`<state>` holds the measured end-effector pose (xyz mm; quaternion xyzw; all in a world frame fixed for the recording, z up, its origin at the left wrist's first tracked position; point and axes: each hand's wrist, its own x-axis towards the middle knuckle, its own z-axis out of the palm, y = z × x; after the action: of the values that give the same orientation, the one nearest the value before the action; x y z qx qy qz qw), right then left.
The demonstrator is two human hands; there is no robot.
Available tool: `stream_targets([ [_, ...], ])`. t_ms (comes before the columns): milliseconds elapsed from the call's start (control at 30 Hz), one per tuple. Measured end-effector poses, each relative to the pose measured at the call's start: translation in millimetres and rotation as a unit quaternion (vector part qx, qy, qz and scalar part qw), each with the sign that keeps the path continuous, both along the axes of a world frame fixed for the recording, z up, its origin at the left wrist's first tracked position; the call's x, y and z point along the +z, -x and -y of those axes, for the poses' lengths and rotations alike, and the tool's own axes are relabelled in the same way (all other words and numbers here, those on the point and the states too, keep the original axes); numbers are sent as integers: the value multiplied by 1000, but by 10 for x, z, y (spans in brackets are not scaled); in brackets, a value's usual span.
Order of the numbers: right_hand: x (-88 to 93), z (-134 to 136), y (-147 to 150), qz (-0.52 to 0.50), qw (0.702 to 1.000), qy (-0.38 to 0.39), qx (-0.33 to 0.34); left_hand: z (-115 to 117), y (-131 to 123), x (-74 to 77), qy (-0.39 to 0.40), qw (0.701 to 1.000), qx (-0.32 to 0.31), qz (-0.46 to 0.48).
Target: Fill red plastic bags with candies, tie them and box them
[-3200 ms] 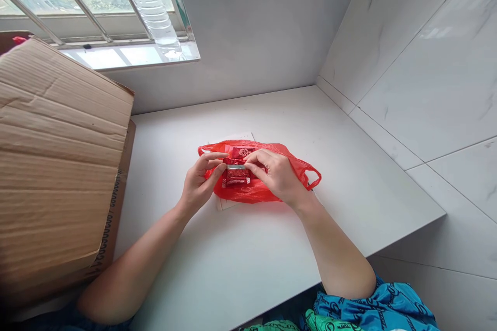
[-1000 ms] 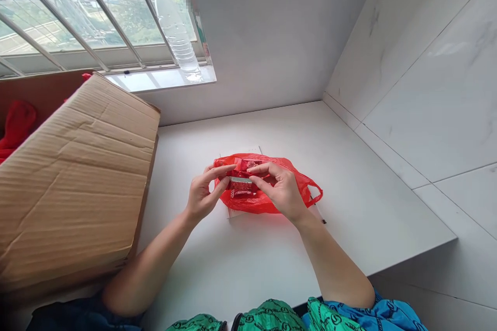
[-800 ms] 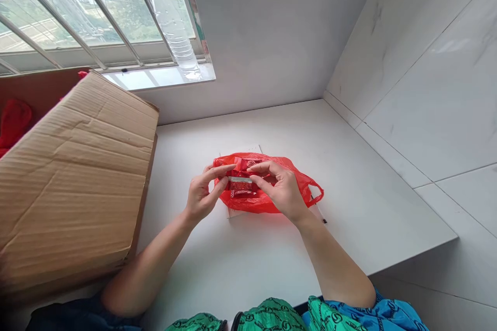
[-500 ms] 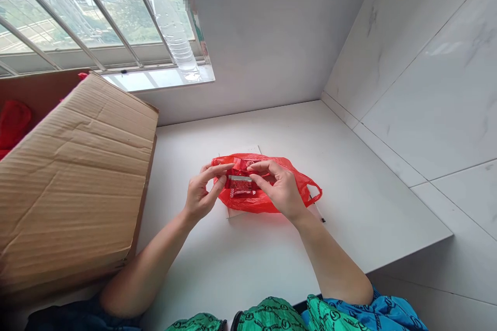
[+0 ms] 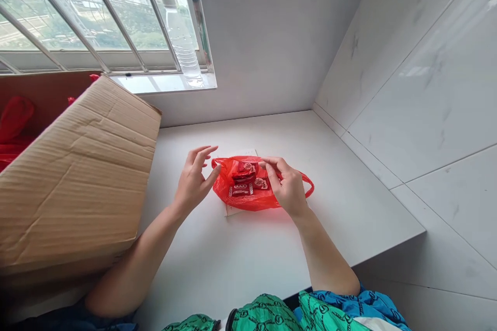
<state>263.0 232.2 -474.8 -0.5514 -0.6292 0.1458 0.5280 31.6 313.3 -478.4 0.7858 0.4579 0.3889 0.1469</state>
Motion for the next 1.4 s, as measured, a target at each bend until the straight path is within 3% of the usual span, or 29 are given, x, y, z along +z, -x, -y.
stream_targets([
  [167, -221, -178, 151, 186, 981, -15, 53, 46, 14, -9, 66, 994, -17, -87],
  [333, -396, -329, 238, 221, 975, -3, 17, 85, 6, 5, 73, 987, -19, -139],
  [567, -405, -310, 200, 136, 987, 65, 62, 79, 9, -8, 64, 978, -8, -198],
  [800, -431, -261, 76, 106, 969, 183, 127, 37, -2, -148, 13, 977, -23, -210],
  [933, -396, -248, 114, 55, 982, 137, 115, 46, -29, -122, -48, 979, -6, -197],
  [1033, -299, -221, 135, -62, 988, 106, 92, 76, -50, -38, -80, 984, -21, -160],
  [1133, -197, -199, 77, -193, 971, 104, 92, 98, -70, 39, -111, 987, -50, -108],
  [1233, -130, -191, -51, -260, 962, 55, 64, 94, -89, 56, -121, 984, -99, -86],
  [1400, -91, -167, -224, -252, 968, 16, 17, 85, -132, -55, -64, 963, -226, -136],
])
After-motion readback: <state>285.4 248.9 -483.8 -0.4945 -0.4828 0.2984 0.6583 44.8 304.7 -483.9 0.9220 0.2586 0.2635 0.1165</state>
